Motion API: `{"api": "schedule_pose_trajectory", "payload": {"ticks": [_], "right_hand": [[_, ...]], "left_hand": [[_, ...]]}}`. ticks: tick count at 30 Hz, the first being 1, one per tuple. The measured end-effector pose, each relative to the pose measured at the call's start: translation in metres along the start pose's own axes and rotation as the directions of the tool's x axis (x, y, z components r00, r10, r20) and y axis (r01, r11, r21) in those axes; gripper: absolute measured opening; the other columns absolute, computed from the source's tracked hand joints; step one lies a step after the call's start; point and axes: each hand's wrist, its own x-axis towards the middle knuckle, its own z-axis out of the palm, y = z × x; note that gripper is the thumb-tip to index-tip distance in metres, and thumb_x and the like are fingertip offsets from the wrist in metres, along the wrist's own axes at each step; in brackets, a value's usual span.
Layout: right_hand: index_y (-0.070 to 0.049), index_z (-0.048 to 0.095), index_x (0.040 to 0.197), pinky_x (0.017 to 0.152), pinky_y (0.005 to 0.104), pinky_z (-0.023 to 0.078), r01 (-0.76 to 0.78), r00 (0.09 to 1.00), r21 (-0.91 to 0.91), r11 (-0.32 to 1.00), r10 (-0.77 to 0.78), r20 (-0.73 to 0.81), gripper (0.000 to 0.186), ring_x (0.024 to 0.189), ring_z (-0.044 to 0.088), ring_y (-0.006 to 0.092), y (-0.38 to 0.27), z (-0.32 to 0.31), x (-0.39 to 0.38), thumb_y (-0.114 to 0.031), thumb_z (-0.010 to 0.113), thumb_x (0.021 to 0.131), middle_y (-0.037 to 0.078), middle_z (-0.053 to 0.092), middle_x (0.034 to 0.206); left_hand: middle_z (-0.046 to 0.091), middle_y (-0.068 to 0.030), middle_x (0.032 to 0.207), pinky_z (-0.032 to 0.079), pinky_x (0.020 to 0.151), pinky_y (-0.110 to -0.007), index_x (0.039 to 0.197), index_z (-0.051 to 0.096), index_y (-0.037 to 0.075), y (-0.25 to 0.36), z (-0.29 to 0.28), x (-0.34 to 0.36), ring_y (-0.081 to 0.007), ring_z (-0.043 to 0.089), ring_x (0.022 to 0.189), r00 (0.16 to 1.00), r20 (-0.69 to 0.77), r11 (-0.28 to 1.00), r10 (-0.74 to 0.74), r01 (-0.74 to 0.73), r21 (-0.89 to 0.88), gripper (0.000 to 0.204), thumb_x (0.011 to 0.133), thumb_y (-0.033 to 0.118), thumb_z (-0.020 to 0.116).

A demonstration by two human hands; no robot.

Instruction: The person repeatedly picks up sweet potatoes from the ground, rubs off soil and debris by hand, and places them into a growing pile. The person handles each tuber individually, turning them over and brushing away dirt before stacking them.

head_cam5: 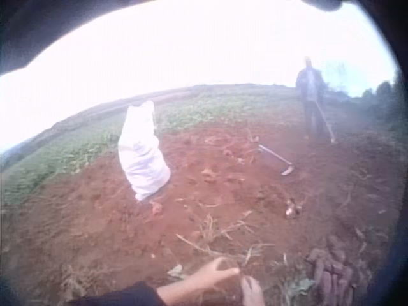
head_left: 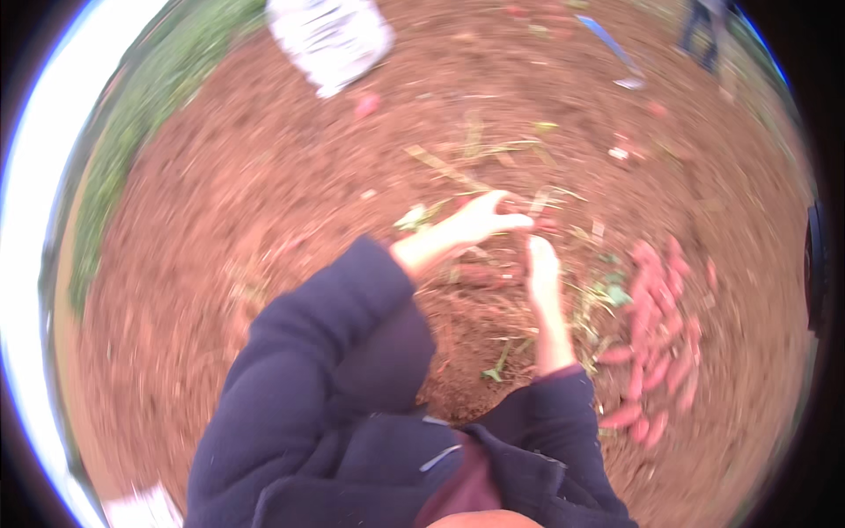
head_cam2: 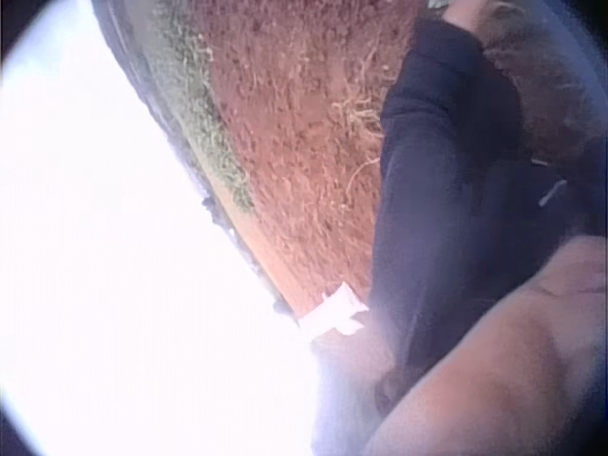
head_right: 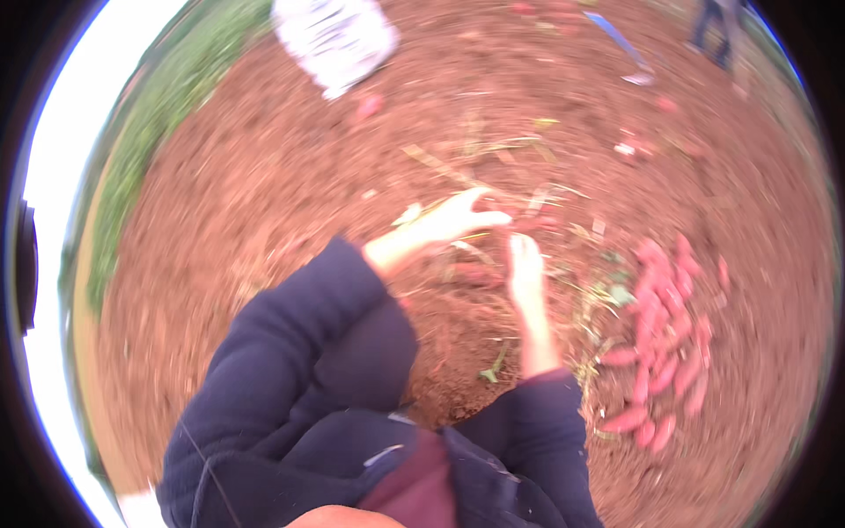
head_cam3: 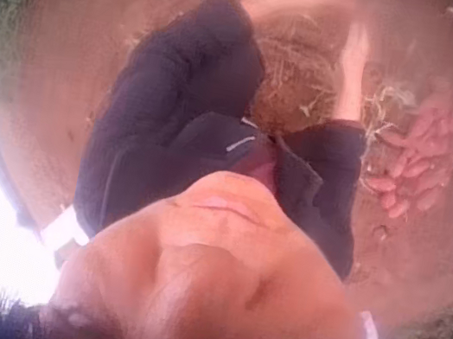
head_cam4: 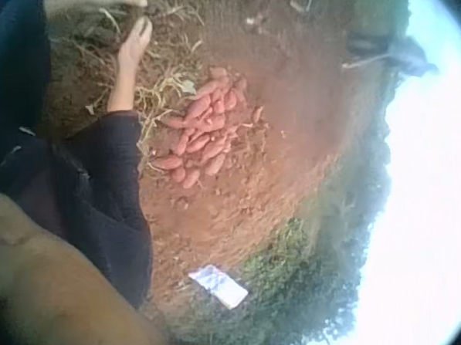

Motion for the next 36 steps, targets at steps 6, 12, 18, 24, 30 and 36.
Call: {"api": "schedule_pose_trajectory", "payload": {"ticks": [6, 12, 18, 24, 30, 36], "right_hand": [[0.003, 0.044, 0.113, 0.083, 0.0288, 0.046, 0.081, 0.979, 0.589, 0.804, 0.046, -0.197, 0.035, 0.095, 0.056, 0.0161, -0.006, -0.015, -0.011, -0.026, 0.055, 0.097, 0.012, 0.058, 0.102], [0.003, 0.051, 0.099, 0.068, 0.0374, 0.049, -0.02, 0.976, 0.212, 0.977, 0.065, -0.21, 0.039, 0.072, 0.062, 0.0255, -0.008, -0.03, -0.024, -0.036, 0.047, 0.099, 0.016, 0.061, 0.082], [0.002, 0.053, 0.093, 0.068, 0.0388, 0.044, 0.001, 0.983, 0.327, 0.945, 0.06, -0.175, 0.038, 0.074, 0.058, 0.0264, -0.004, -0.036, -0.033, -0.033, 0.041, 0.101, 0.019, 0.059, 0.081], [-0.006, 0.052, 0.088, 0.054, 0.0275, 0.039, -0.146, 0.967, 0.761, 0.631, 0.253, -0.024, 0.042, 0.058, 0.048, 0.0137, -0.015, -0.048, -0.032, -0.044, 0.039, 0.1, 0.0, 0.05, 0.068], [-0.009, 0.051, 0.084, 0.041, 0.0228, 0.025, -0.545, 0.828, 0.831, 0.111, 0.228, 0.512, 0.051, 0.042, 0.03, 0.0089, -0.019, -0.075, -0.037, -0.058, 0.04, 0.095, -0.004, 0.033, 0.054], [-0.006, 0.05, 0.084, 0.041, 0.0229, 0.025, -0.566, 0.822, 0.82, -0.085, -0.138, 0.553, 0.056, 0.039, 0.028, 0.0078, -0.024, -0.08, -0.04, -0.056, 0.03, 0.098, -0.006, 0.031, 0.052]], "left_hand": [[0.056, -0.0017, 0.091, 0.045, 0.073, -0.028, 0.103, 0.053, 0.009, 0.0, 0.103, 0.027, -0.0103, 0.052, 0.084, 0.965, -0.263, 0.874, -0.018, -0.113, -0.473, 0.02, 0.093, 0.025, 0.061], [0.053, -0.0033, 0.077, 0.042, 0.056, -0.029, 0.093, 0.05, 0.005, -0.023, 0.122, 0.041, -0.0115, 0.047, 0.064, 0.924, -0.376, 0.873, -0.062, -0.133, -0.469, 0.024, 0.094, 0.029, 0.058], [0.057, -0.0108, 0.072, 0.042, 0.06, -0.036, 0.091, 0.054, 0.0, -0.021, 0.121, 0.037, -0.0191, 0.053, 0.066, 0.872, -0.353, 0.941, 0.339, -0.32, 0.114, 0.034, 0.096, 0.034, 0.053], [0.057, -0.0119, 0.069, 0.044, 0.062, -0.034, 0.091, 0.056, -0.001, -0.005, 0.121, 0.036, -0.02, 0.053, 0.064, 0.839, -0.296, 0.889, 0.458, -0.437, 0.135, 0.032, 0.098, 0.03, 0.049], [0.06, -0.0136, 0.079, 0.046, 0.068, -0.033, 0.093, 0.058, -0.001, -0.013, 0.114, 0.037, -0.0203, 0.055, 0.071, 0.852, -0.224, 0.88, 0.473, -0.447, 0.158, 0.03, 0.099, 0.026, 0.046], [0.063, -0.0081, 0.082, 0.047, 0.065, -0.03, 0.104, 0.061, 0.001, -0.012, 0.112, 0.038, -0.0135, 0.056, 0.069, 0.917, -0.289, 0.961, 0.276, -0.253, 0.114, 0.028, 0.099, 0.024, 0.047]]}}
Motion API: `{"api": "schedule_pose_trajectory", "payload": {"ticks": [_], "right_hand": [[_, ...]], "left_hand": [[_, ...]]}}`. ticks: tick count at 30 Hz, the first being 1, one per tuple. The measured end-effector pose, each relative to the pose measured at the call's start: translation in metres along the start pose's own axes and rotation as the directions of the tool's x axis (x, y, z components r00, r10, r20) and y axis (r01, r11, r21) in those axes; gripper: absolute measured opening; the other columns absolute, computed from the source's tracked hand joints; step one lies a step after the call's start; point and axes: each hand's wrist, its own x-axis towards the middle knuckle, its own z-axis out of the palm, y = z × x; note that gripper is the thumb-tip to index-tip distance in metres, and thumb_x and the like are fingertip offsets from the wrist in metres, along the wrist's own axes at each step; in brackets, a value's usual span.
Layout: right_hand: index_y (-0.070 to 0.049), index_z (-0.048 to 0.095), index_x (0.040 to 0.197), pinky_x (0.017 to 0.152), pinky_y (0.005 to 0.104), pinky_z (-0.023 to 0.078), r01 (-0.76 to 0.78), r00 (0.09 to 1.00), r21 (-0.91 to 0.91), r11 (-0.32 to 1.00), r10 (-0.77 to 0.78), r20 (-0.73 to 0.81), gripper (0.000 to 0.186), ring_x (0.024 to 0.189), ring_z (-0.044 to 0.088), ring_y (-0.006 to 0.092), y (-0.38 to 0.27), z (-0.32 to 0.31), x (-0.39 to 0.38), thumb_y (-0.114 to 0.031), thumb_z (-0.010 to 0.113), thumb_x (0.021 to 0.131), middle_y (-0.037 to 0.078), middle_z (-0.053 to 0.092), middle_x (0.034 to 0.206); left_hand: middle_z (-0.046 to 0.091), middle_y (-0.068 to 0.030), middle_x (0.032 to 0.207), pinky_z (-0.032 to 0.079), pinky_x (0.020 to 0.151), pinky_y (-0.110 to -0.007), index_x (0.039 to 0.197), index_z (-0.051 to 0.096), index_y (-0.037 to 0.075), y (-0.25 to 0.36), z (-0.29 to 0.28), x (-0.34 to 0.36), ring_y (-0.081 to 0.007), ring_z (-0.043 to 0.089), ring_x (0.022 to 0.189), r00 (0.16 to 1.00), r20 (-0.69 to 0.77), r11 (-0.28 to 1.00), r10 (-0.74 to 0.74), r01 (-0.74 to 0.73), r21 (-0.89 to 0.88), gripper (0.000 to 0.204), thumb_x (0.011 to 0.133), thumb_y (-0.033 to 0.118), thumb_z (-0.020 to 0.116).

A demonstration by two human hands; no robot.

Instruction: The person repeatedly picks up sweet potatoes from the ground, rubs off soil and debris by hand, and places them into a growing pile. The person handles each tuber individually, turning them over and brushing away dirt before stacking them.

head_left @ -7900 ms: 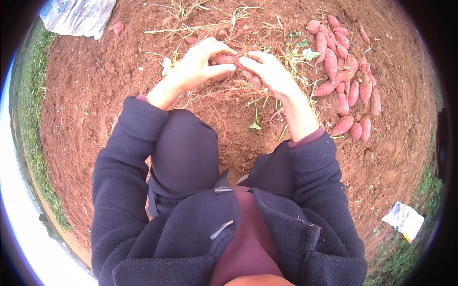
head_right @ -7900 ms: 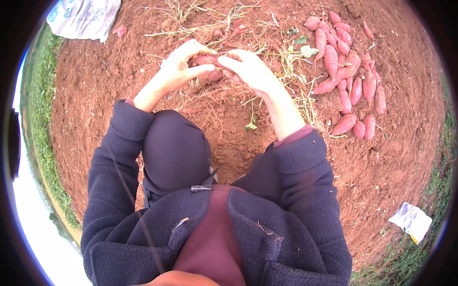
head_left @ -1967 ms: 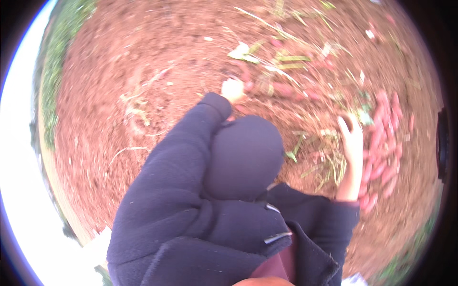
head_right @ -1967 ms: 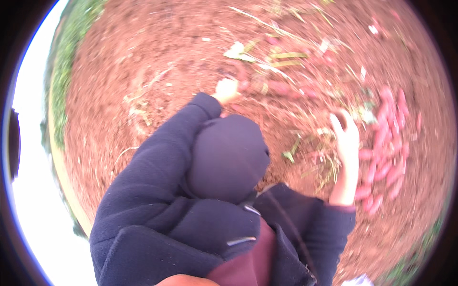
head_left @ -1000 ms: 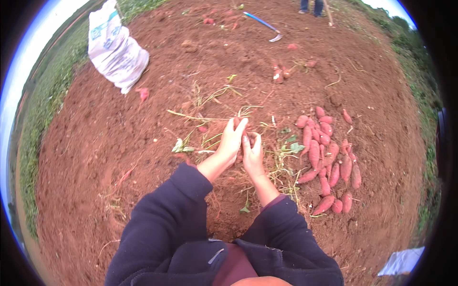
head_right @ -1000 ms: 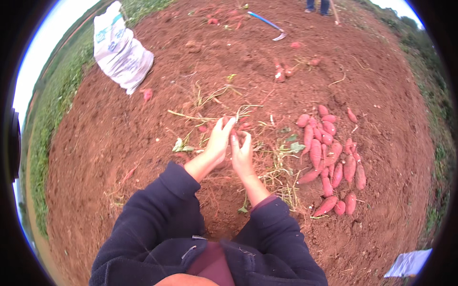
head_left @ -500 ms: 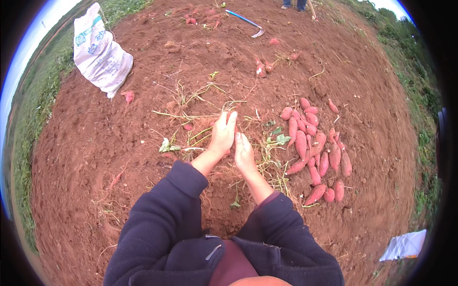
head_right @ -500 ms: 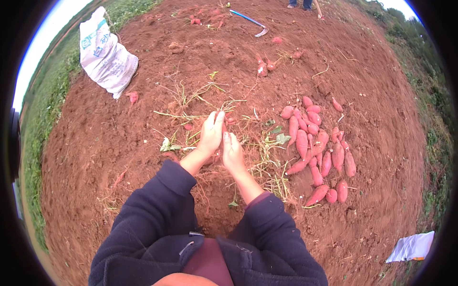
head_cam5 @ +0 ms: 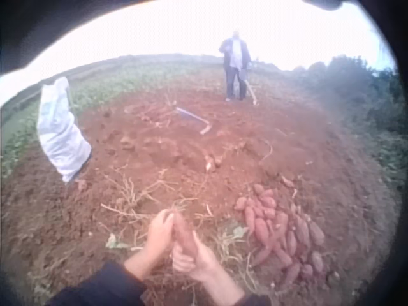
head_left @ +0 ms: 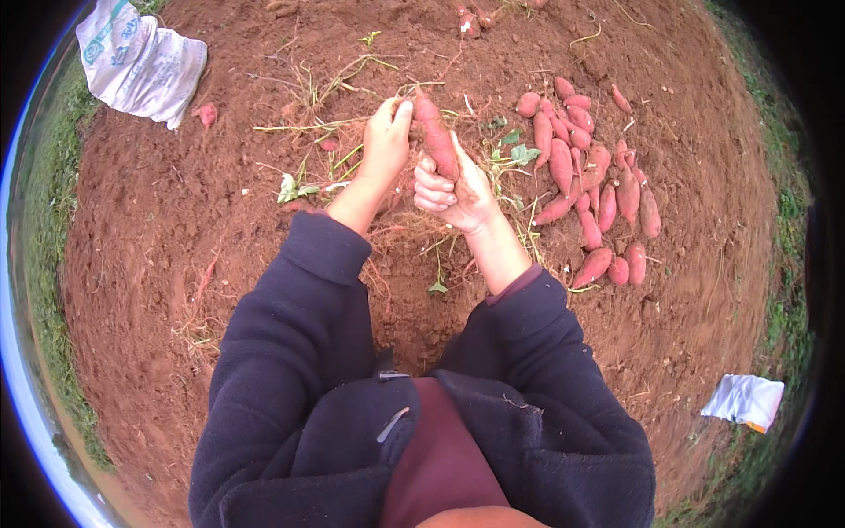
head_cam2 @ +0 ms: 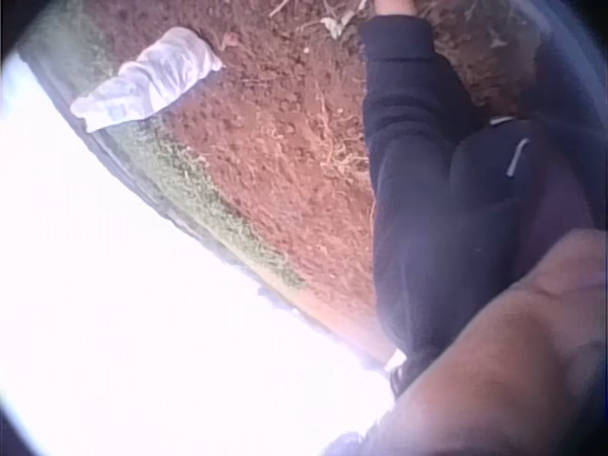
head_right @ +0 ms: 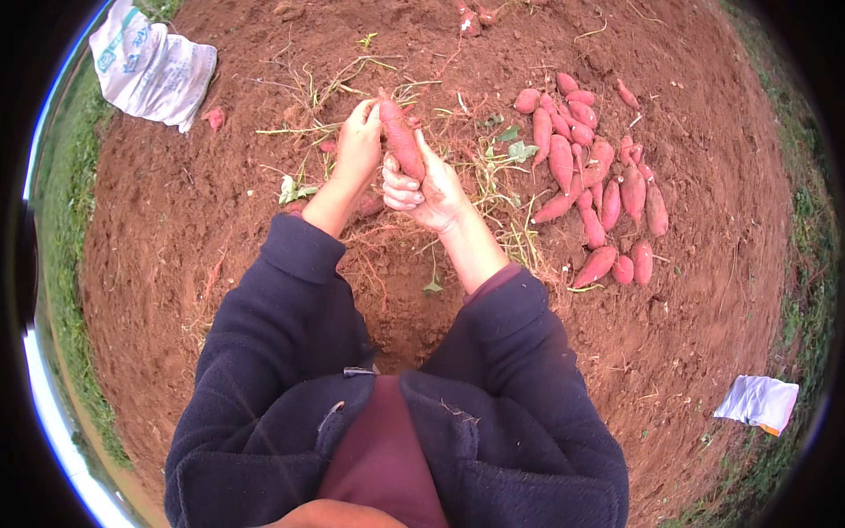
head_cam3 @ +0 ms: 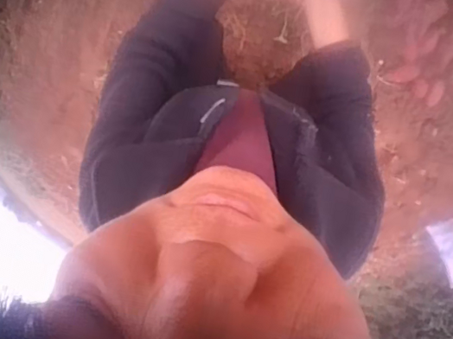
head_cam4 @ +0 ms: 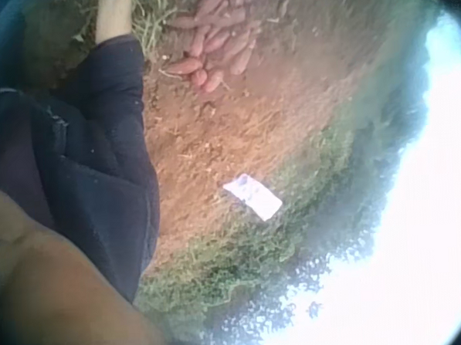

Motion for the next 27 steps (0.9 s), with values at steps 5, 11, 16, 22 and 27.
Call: {"api": "schedule_pose_trajectory", "payload": {"ticks": [5, 11, 16, 22, 27], "right_hand": [[-0.006, 0.051, 0.083, 0.043, 0.0237, 0.026, 0.043, 0.996, -0.044, 0.998, -0.046, -0.081, 0.059, 0.04, 0.028, 0.0088, -0.004, -0.003, -0.002, -0.058, 0.028, 0.098, -0.006, 0.03, 0.052], [-0.009, 0.054, 0.091, 0.045, 0.0238, 0.026, 0.088, 0.876, -0.355, 0.931, -0.242, -0.417, 0.053, 0.049, 0.033, 0.0081, 0.001, -0.007, 0.008, -0.06, 0.041, 0.094, -0.004, 0.038, 0.062], [-0.007, 0.056, 0.101, 0.049, 0.0191, 0.031, 0.145, 0.838, -0.578, 0.803, -0.41, -0.359, 0.032, 0.056, 0.041, 0.0047, 0.009, -0.006, 0.005, -0.038, 0.048, 0.098, -0.003, 0.049, 0.07], [-0.005, 0.052, 0.093, 0.042, 0.023, 0.026, 0.102, 0.985, 0.019, 0.995, -0.098, -0.143, 0.057, 0.044, 0.029, 0.0092, -0.005, -0.022, 0.003, -0.057, 0.03, 0.098, -0.005, 0.033, 0.054], [-0.003, 0.052, 0.092, 0.041, 0.0238, 0.025, 0.065, 0.983, 0.064, 0.996, -0.053, -0.176, 0.057, 0.045, 0.028, 0.0094, -0.004, -0.033, 0.005, -0.057, 0.032, 0.098, -0.006, 0.03, 0.054]], "left_hand": [[0.061, -0.0057, 0.105, 0.044, 0.081, -0.025, 0.117, 0.057, 0.001, 0.009, 0.0, -0.003, -0.0119, 0.056, 0.089, 0.949, 0.201, 0.888, -0.244, 0.302, -0.347, 0.034, 0.099, 0.028, 0.047], [0.062, -0.0085, 0.084, 0.046, 0.072, -0.032, 0.094, 0.06, 0.001, 0.007, 0.006, -0.007, -0.0176, 0.057, 0.075, 0.984, 0.178, 0.998, 0.018, -0.008, -0.06, 0.037, 0.095, 0.037, 0.054], [0.062, -0.0102, 0.076, 0.046, 0.066, -0.033, 0.091, 0.061, 0.001, -0.003, -0.001, 0.0, -0.0206, 0.058, 0.07, 0.973, 0.178, 0.954, 0.146, -0.186, 0.237, 0.036, 0.098, 0.034, 0.049], [0.064, -0.0061, 0.1, 0.046, 0.072, -0.027, 0.111, 0.058, 0.003, -0.014, -0.001, 0.009, -0.0115, 0.057, 0.083, 0.948, 0.297, 0.926, -0.117, 0.212, -0.312, 0.029, 0.1, 0.028, 0.046], [0.062, -0.0062, 0.102, 0.043, 0.074, -0.029, 0.107, 0.054, 0.005, -0.02, 0.006, 0.006, -0.0131, 0.055, 0.082, 0.895, 0.405, 0.876, -0.185, 0.337, -0.345, 0.03, 0.1, 0.032, 0.044]]}}
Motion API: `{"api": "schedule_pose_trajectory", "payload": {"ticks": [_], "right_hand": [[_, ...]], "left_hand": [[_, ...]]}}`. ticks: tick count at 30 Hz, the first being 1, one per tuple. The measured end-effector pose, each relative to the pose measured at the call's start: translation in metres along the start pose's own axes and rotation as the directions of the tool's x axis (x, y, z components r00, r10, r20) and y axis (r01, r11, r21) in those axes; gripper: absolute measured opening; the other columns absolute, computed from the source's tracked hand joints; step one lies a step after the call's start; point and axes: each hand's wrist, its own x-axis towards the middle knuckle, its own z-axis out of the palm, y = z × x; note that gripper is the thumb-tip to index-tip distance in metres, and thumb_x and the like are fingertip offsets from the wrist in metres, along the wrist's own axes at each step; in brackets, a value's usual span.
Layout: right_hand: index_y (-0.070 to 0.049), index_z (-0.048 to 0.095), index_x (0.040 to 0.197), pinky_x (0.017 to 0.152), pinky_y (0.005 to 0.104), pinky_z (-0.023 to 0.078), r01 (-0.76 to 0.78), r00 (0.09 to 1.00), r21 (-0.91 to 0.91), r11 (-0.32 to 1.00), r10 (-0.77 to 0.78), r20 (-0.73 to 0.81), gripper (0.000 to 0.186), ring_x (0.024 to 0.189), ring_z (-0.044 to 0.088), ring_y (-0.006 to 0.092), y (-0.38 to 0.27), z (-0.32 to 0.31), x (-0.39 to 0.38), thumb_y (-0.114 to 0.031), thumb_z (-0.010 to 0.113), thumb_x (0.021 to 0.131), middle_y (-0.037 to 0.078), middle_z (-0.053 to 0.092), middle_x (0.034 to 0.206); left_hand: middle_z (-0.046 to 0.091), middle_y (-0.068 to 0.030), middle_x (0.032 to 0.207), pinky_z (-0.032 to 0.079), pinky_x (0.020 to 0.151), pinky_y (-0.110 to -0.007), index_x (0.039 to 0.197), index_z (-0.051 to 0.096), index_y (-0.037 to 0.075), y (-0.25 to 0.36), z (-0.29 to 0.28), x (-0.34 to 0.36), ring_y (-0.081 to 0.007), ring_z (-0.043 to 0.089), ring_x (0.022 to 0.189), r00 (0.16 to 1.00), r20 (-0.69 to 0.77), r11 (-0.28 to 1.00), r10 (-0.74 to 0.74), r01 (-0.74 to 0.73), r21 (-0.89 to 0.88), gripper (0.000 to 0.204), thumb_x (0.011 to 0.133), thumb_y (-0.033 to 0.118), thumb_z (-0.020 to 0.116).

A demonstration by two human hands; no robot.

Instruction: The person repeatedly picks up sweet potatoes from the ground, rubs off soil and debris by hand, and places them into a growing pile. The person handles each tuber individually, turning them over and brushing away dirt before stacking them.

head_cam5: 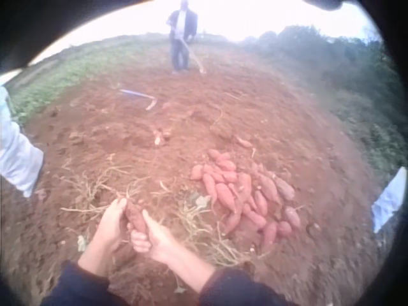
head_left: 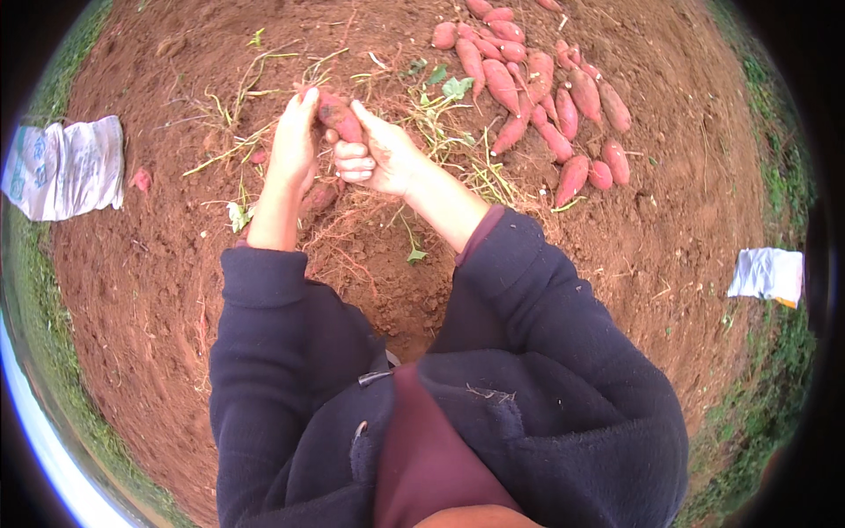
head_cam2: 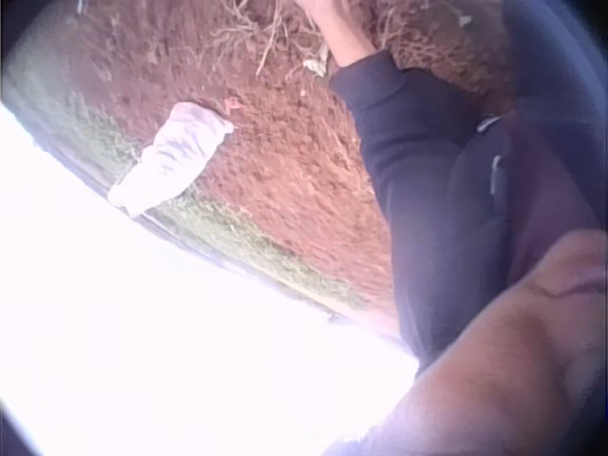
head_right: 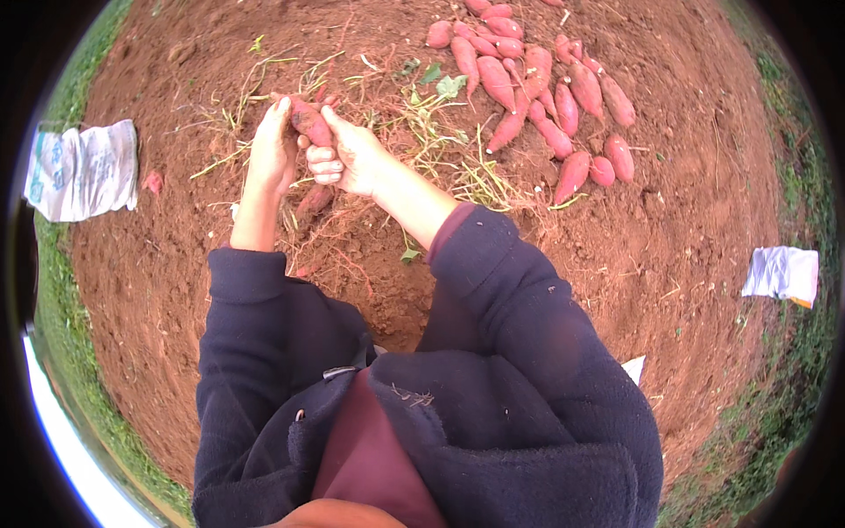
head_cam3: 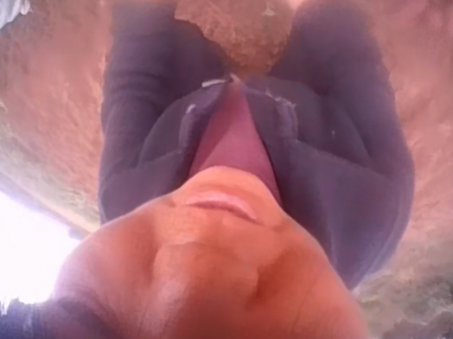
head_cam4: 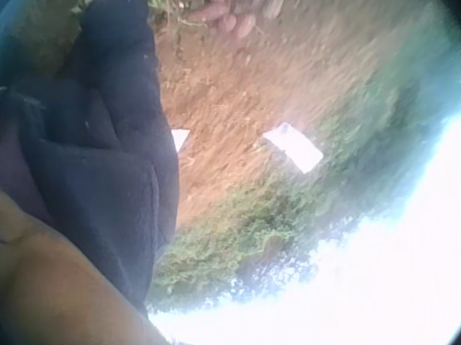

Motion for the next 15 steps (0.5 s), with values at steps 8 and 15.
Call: {"api": "schedule_pose_trajectory", "payload": {"ticks": [8, 15], "right_hand": [[-0.011, 0.055, 0.084, 0.044, 0.0231, 0.029, 0.121, 0.911, -0.538, 0.834, -0.309, -0.274, 0.044, 0.047, 0.033, 0.0075, 0.001, -0.002, 0.007, -0.049, 0.038, 0.099, -0.004, 0.038, 0.058], [-0.004, 0.062, 0.085, 0.056, 0.0341, 0.042, -0.113, 0.804, -0.77, 0.628, -0.398, -0.442, 0.043, 0.062, 0.054, 0.018, -0.002, -0.051, 0.02, -0.046, 0.056, 0.091, 0.008, 0.058, 0.072]], "left_hand": [[0.065, -0.0154, 0.11, 0.044, 0.087, -0.034, 0.117, 0.059, -0.001, -0.015, -0.002, -0.002, -0.0234, 0.061, 0.101, 0.981, -0.111, 0.76, 0.16, -0.051, 0.648, 0.043, 0.101, 0.032, 0.038], [0.063, -0.021, 0.111, 0.045, 0.088, -0.038, 0.117, 0.061, 0.003, -0.032, -0.033, 0.016, -0.0308, 0.061, 0.101, 0.998, 0.056, 0.532, 0.036, -0.067, 0.844, 0.042, 0.098, 0.036, 0.044]]}}
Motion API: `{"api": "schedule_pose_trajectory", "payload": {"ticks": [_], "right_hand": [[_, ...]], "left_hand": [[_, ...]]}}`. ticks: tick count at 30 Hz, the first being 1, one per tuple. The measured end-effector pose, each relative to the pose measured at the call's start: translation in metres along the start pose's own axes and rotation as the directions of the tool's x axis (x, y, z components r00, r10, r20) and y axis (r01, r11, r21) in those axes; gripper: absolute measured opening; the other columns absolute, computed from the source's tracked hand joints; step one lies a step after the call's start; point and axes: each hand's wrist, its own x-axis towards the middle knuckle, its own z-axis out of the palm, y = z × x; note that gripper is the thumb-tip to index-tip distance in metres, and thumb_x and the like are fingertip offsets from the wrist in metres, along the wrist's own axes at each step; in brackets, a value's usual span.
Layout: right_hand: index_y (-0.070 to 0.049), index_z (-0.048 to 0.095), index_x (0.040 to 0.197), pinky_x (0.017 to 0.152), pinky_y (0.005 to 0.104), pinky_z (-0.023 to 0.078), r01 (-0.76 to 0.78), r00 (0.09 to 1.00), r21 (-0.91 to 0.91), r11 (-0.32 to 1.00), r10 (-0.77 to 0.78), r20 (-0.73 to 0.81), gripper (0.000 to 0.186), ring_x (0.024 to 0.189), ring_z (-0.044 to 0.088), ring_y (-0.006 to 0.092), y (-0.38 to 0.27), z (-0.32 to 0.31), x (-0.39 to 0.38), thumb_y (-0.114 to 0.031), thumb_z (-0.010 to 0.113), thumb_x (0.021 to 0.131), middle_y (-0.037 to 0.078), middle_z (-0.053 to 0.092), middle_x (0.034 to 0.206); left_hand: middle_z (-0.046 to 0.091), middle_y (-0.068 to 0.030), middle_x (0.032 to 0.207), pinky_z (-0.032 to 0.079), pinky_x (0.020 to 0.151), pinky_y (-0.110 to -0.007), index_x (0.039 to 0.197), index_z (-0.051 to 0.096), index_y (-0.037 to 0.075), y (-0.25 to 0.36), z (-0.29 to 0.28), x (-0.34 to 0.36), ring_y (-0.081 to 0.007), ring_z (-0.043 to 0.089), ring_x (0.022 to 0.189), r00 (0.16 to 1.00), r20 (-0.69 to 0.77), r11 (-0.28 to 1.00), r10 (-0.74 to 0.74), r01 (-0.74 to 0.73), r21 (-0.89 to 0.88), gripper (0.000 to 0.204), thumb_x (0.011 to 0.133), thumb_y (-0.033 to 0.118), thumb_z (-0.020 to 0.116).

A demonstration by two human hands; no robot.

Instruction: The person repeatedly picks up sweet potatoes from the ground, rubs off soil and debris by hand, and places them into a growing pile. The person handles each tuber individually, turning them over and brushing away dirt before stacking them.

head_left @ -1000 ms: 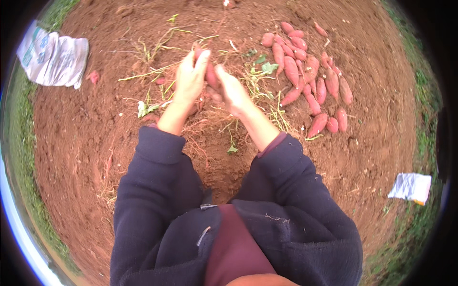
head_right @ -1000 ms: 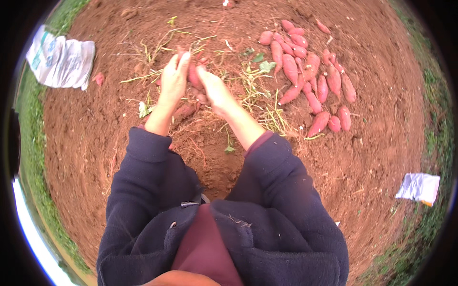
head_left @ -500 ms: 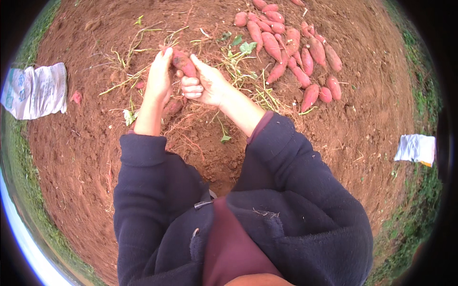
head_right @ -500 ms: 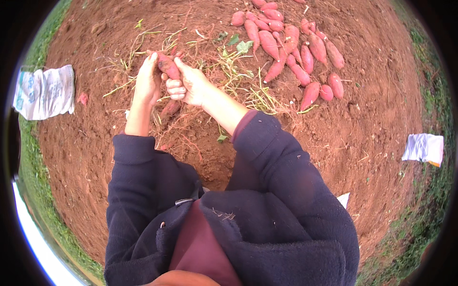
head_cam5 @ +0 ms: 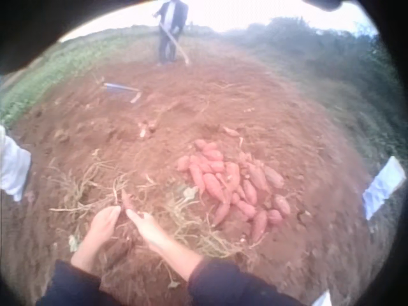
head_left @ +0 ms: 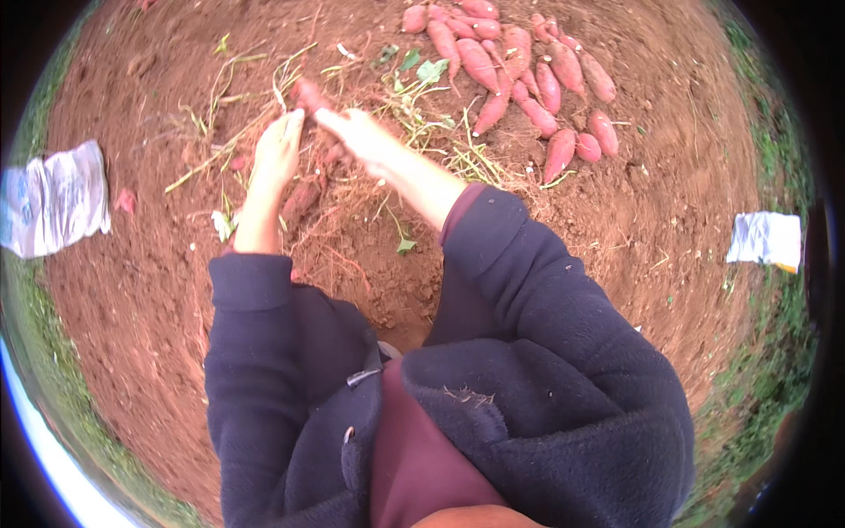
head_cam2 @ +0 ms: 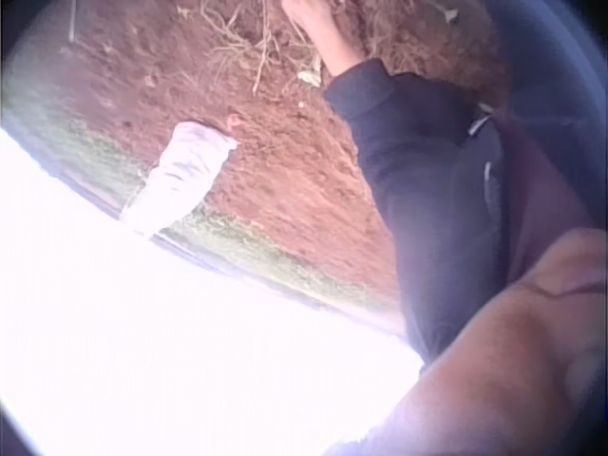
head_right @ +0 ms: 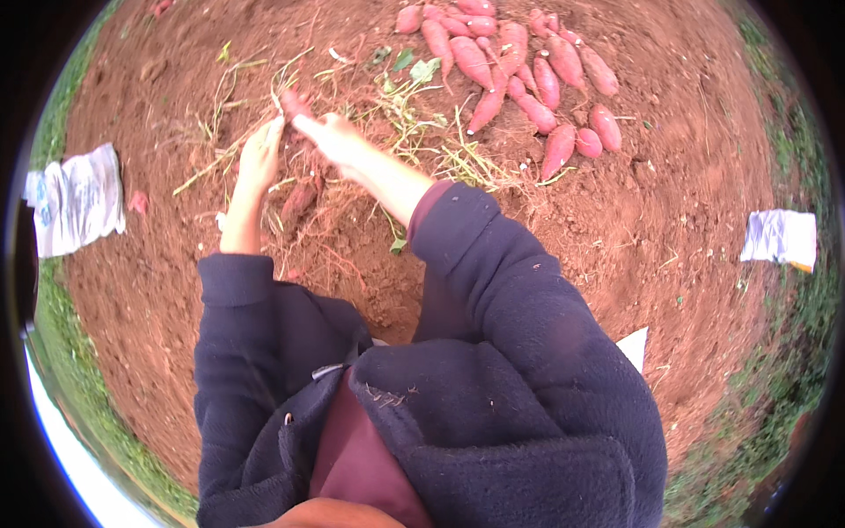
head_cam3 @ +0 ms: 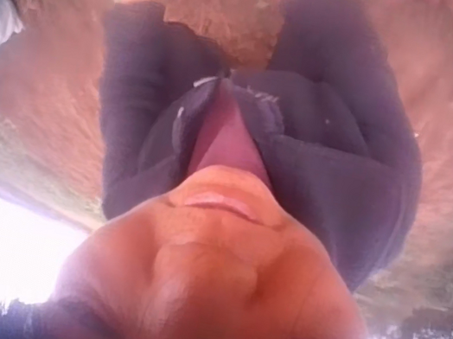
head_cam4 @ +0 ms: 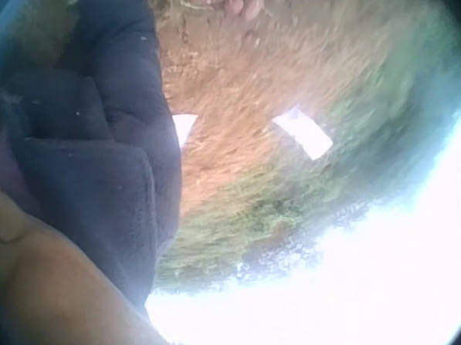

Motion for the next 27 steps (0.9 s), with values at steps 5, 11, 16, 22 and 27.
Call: {"api": "schedule_pose_trajectory", "payload": {"ticks": [5, 11, 16, 22, 27], "right_hand": [[-0.007, 0.056, 0.094, 0.048, 0.0351, 0.049, 0.132, 0.987, 0.731, 0.669, -0.159, -0.033, 0.028, 0.055, 0.057, 0.0216, -0.008, -0.061, 0.031, -0.035, 0.061, 0.091, 0.008, 0.058, 0.069], [-0.004, 0.059, 0.113, 0.067, 0.0348, 0.05, 0.376, 0.921, 0.622, 0.687, -0.352, -0.167, 0.035, 0.084, 0.06, 0.0198, -0.023, -0.161, 0.053, -0.033, 0.054, 0.094, 0.009, 0.064, 0.104], [0.0, 0.058, 0.112, 0.066, 0.0329, 0.049, 0.295, 0.941, 0.613, 0.733, -0.333, -0.054, 0.032, 0.084, 0.056, 0.0167, -0.022, -0.135, 0.048, -0.026, 0.055, 0.094, 0.012, 0.061, 0.098], [-0.015, 0.032, 0.142, 0.058, 0.025, 0.046, 0.449, 0.893, 0.377, 0.81, -0.387, -0.231, 0.062, 0.079, 0.058, 0.0138, -0.045, -0.067, 0.011, -0.012, 0.058, 0.086, 0.005, 0.062, 0.1], [-0.008, 0.047, 0.126, 0.059, 0.0244, 0.046, 0.4, 0.909, 0.301, 0.865, -0.334, -0.249, 0.04, 0.078, 0.058, 0.0136, -0.044, -0.051, 0.003, -0.016, 0.059, 0.089, 0.004, 0.062, 0.096]], "left_hand": [[0.067, -0.0184, 0.102, 0.048, 0.085, -0.036, 0.116, 0.061, 0.003, -0.028, -0.035, 0.011, -0.0296, 0.064, 0.095, 0.979, -0.144, 0.959, 0.144, -0.103, 0.263, 0.041, 0.085, 0.03, 0.064], [0.068, -0.0076, 0.092, 0.05, 0.075, -0.031, 0.109, 0.066, 0.005, -0.079, -0.09, 0.017, -0.0145, 0.061, 0.082, 0.962, -0.255, 0.995, -0.092, 0.096, 0.004, 0.04, 0.084, 0.036, 0.067], [0.063, -0.0158, 0.115, 0.047, 0.092, -0.036, 0.124, 0.057, 0.008, -0.133, -0.096, -0.008, -0.0257, 0.062, 0.105, 0.988, -0.095, 0.957, -0.118, 0.139, 0.256, 0.046, 0.087, 0.035, 0.059], [0.05, -0.0185, 0.135, 0.037, 0.105, -0.04, 0.137, 0.046, 0.009, -0.15, -0.035, -0.06, -0.0275, 0.047, 0.126, 0.789, 0.535, 0.951, -0.304, 0.214, 0.224, 0.063, 0.087, 0.044, 0.06], [0.054, -0.023, 0.127, 0.041, 0.101, -0.04, 0.128, 0.048, -0.002, -0.188, 0.026, -0.06, -0.0348, 0.051, 0.12, 0.879, 0.427, 0.921, -0.211, 0.033, 0.387, 0.069, 0.078, 0.039, 0.071]]}}
